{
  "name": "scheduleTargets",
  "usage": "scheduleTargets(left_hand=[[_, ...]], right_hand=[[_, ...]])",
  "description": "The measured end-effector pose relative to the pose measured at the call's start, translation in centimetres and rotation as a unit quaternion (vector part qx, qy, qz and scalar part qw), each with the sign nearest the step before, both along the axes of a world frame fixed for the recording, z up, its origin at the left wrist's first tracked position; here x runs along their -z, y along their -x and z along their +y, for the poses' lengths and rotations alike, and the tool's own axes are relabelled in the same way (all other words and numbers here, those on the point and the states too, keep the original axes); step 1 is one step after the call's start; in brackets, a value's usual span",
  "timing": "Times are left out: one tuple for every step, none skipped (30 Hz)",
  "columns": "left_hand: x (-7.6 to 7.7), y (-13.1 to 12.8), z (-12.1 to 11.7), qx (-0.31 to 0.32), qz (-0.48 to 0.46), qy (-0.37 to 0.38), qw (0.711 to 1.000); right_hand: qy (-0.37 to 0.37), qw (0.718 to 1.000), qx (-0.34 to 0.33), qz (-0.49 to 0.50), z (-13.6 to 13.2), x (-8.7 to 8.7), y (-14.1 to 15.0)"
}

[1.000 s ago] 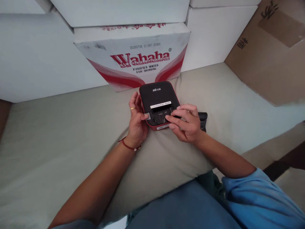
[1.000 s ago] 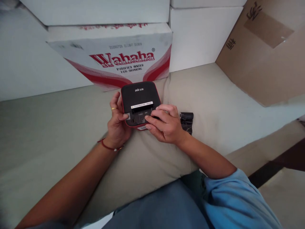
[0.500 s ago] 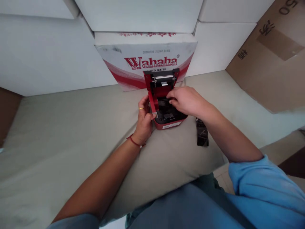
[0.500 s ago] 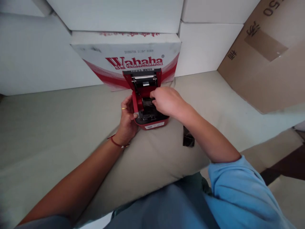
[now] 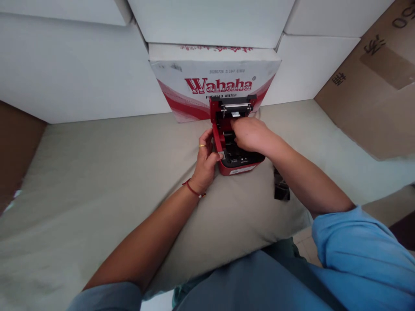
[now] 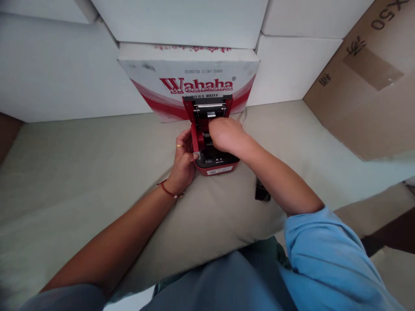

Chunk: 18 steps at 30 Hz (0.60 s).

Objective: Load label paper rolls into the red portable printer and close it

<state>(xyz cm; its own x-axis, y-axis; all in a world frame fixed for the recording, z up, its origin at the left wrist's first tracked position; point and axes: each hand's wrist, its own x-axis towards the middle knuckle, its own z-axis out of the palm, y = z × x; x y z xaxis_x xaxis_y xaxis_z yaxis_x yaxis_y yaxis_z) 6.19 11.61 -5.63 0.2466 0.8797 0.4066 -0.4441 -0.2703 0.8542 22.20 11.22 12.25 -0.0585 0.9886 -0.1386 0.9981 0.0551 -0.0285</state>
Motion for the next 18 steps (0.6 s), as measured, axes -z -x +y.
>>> scheduleTargets(left_hand=[[0.0, 0.0, 0.0, 0.0, 0.001, 0.001, 1.0], [0.0, 0.0, 0.0, 0.0, 0.0, 0.003, 1.0], [-0.1, 0.0, 0.0, 0.0, -0.001, 0.006, 1.0], [-0.1, 0.0, 0.0, 0.001, -0.004, 0.008, 1.0], [-0.1, 0.0, 0.1, 0.002, -0.008, 0.011, 1.0], [0.0, 0.0, 0.1, 0.003, -0.01, 0.012, 1.0], [0.0, 0.0, 0.1, 0.003, -0.011, 0.014, 1.0], [0.0, 0.1, 0.2, 0.003, -0.011, 0.014, 1.0], [0.0, 0.1, 0.2, 0.003, -0.008, 0.015, 1.0], [0.0, 0.1, 0.2, 0.004, -0.004, 0.014, 1.0], [0.0, 0.2, 0.2, 0.007, 0.001, 0.012, 1.0], [0.0, 0.2, 0.2, 0.012, 0.004, 0.01, 1.0], [0.0, 0.2, 0.2, 0.015, 0.004, 0.007, 1.0], [0.0, 0.2, 0.2, 0.016, 0.003, 0.005, 1.0], [0.0, 0.3, 0.2, 0.016, 0.0, 0.004, 1.0], [0.0, 0.3, 0.2, 0.016, -0.001, 0.004, 1.0], [0.0, 0.3, 0.2, 0.016, -0.001, 0.005, 1.0], [-0.1, 0.4, 0.1, 0.018, 0.001, 0.007, 1.0]], right_hand=[[0.004, 1.0, -0.003, -0.002, -0.1, 0.0, -0.2], [0.006, 1.0, -0.011, -0.005, -0.2, 0.0, -0.4], [0.005, 1.0, -0.019, -0.008, -0.3, 0.0, -0.6], [0.0, 1.0, -0.026, -0.009, -0.3, 0.1, -0.8], [-0.006, 0.999, -0.032, -0.009, -0.4, 0.2, -0.9], [-0.008, 0.999, -0.035, -0.009, -0.4, 0.4, -1.1], [-0.009, 0.999, -0.037, -0.008, -0.4, 0.5, -1.2], [-0.009, 0.999, -0.036, -0.004, -0.3, 0.6, -1.3], [-0.01, 0.999, -0.033, 0.002, -0.3, 0.6, -1.4], [-0.011, 0.999, -0.031, 0.011, -0.2, 0.7, -1.5], [-0.013, 0.999, -0.032, 0.025, -0.1, 0.7, -1.6], [-0.015, 0.998, -0.034, 0.042, 0.0, 0.6, -1.7], [-0.014, 0.997, -0.038, 0.061, 0.0, 0.6, -1.8], [-0.012, 0.996, -0.041, 0.079, -0.1, 0.5, -1.9], [-0.01, 0.994, -0.041, 0.099, -0.3, 0.4, -2.1], [-0.01, 0.992, -0.039, 0.122, -0.7, 0.1, -2.3], [-0.014, 0.988, -0.038, 0.152, -1.3, -0.2, -2.6], [-0.023, 0.981, -0.037, 0.191, -2.1, -0.8, -3.0]])
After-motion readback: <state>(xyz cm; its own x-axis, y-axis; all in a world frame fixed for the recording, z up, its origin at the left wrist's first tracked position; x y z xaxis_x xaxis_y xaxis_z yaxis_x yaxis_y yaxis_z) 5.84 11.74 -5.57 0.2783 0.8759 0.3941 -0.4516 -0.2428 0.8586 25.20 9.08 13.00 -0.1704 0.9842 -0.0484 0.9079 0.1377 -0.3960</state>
